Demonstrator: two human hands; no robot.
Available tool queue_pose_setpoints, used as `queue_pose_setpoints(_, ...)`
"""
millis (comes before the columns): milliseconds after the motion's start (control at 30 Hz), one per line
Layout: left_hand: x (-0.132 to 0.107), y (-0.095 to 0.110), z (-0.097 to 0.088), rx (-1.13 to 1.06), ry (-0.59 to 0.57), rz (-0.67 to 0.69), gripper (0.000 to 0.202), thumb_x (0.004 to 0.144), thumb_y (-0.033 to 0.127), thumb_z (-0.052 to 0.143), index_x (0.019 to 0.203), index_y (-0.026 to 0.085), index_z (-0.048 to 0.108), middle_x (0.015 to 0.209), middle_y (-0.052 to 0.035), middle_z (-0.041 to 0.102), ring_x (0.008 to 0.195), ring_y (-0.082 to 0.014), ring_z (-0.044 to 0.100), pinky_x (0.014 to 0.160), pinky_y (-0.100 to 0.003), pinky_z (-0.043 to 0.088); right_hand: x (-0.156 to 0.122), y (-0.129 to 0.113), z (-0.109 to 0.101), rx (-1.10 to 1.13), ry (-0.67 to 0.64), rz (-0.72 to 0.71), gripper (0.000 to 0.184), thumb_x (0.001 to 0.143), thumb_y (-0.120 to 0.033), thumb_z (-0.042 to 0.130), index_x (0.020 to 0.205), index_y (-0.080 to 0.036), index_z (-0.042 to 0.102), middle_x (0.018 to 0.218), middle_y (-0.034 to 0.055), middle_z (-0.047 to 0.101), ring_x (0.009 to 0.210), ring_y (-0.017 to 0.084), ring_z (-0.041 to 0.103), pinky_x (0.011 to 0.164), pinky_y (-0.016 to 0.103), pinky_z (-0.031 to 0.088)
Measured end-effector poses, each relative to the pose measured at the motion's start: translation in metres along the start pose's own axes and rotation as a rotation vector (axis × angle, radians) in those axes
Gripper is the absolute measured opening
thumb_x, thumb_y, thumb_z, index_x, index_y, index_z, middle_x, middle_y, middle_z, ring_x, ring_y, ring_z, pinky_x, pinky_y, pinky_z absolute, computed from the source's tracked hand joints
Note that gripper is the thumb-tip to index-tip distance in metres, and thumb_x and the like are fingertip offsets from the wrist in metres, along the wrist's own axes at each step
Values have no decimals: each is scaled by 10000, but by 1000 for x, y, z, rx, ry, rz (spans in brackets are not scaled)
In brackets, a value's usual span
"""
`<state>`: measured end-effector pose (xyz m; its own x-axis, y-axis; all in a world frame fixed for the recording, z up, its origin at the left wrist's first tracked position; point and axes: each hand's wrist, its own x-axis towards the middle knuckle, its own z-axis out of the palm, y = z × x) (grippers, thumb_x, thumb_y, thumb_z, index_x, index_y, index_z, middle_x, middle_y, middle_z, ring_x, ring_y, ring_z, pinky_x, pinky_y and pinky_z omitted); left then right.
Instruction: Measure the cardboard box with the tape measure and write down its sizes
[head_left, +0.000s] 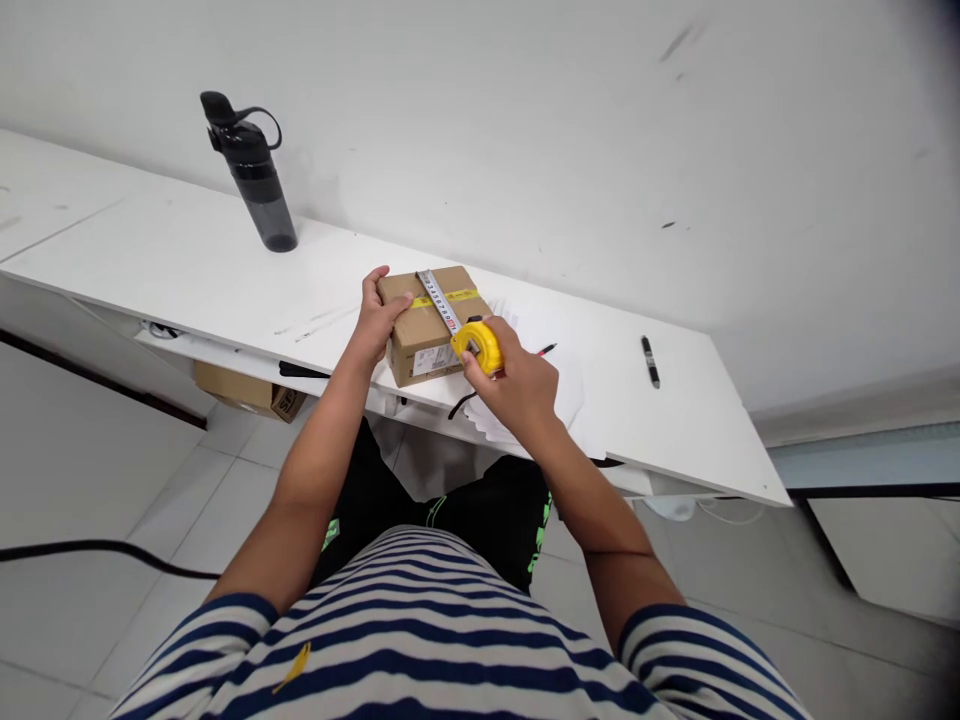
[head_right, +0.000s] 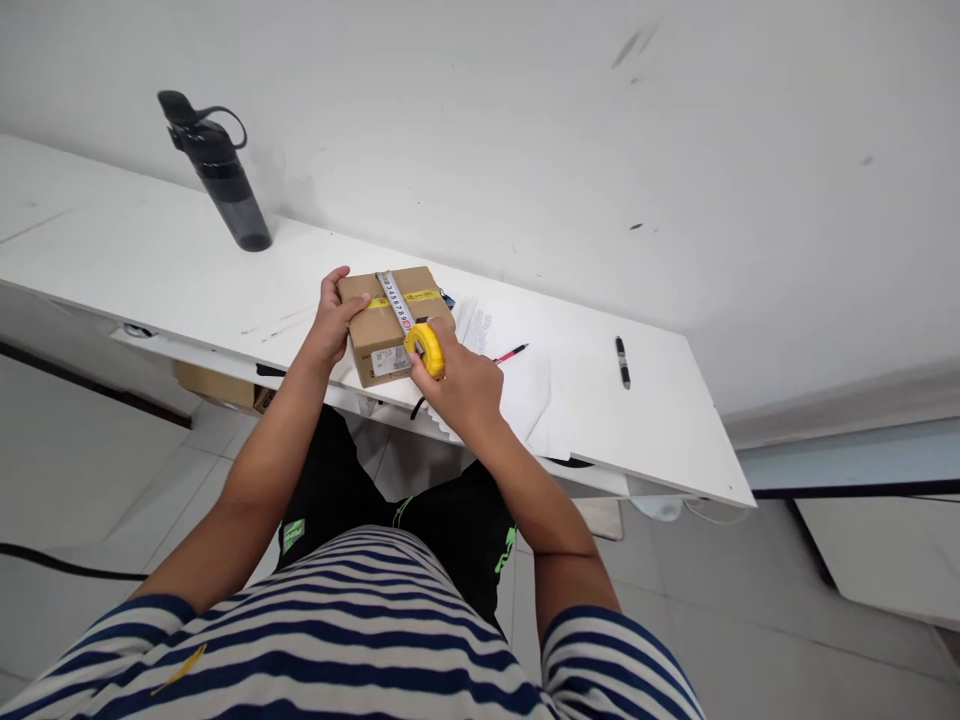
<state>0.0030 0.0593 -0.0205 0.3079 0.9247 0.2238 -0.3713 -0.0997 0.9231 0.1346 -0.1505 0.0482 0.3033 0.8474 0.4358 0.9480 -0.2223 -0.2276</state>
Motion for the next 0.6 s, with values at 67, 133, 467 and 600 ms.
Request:
queue_pose_setpoints(67, -3, 3, 1, 4, -5, -1, 739, 666, 365, 820, 1277, 296, 411, 1219, -71, 554, 1135, -257, 603, 919, -367, 574, 7, -1, -1, 32, -18, 20, 575, 935, -524, 462, 1434, -247, 530, 953, 35, 780, 686, 220, 686, 553, 281, 389)
queue_pose_setpoints(133, -6, 6, 2, 11, -10, -13, 738, 667, 354, 814, 1282, 293, 411, 1219, -70, 550, 1140, -258, 596, 928, -367, 567, 19, -5, -3, 47, -28, 36, 589, 948, -521, 449, 1470, -252, 492, 1035, 48, 780, 756, 240, 706, 578, 293, 420)
queue_pose_setpoints(467, -16, 19, -21, -164, -18, -82, 785, 645, 357, 865, 1316, 296, 461, 1296, -66, 564, 1150, -254, 638, 972, -378, 555, 81, -6, 2, 318, -9, 22, 714, 931, -671, 451, 1526, -290, 350, 1062, 70, 742, 869, 274, 694, 768, 418, 551)
queue_pose_setpoints(600, -25, 18, -60, -223, -11, -91, 788, 702, 439, 832, 1388, 330, 459, 1360, -60, 598, 1158, -255, 669, 1002, -405, 551, 80, 13, 8, 649, 117, -17, 770, 919, -748, 415, 1503, -265, 277, 1213, 106, 655, 909, 223, 676, 779, 403, 572)
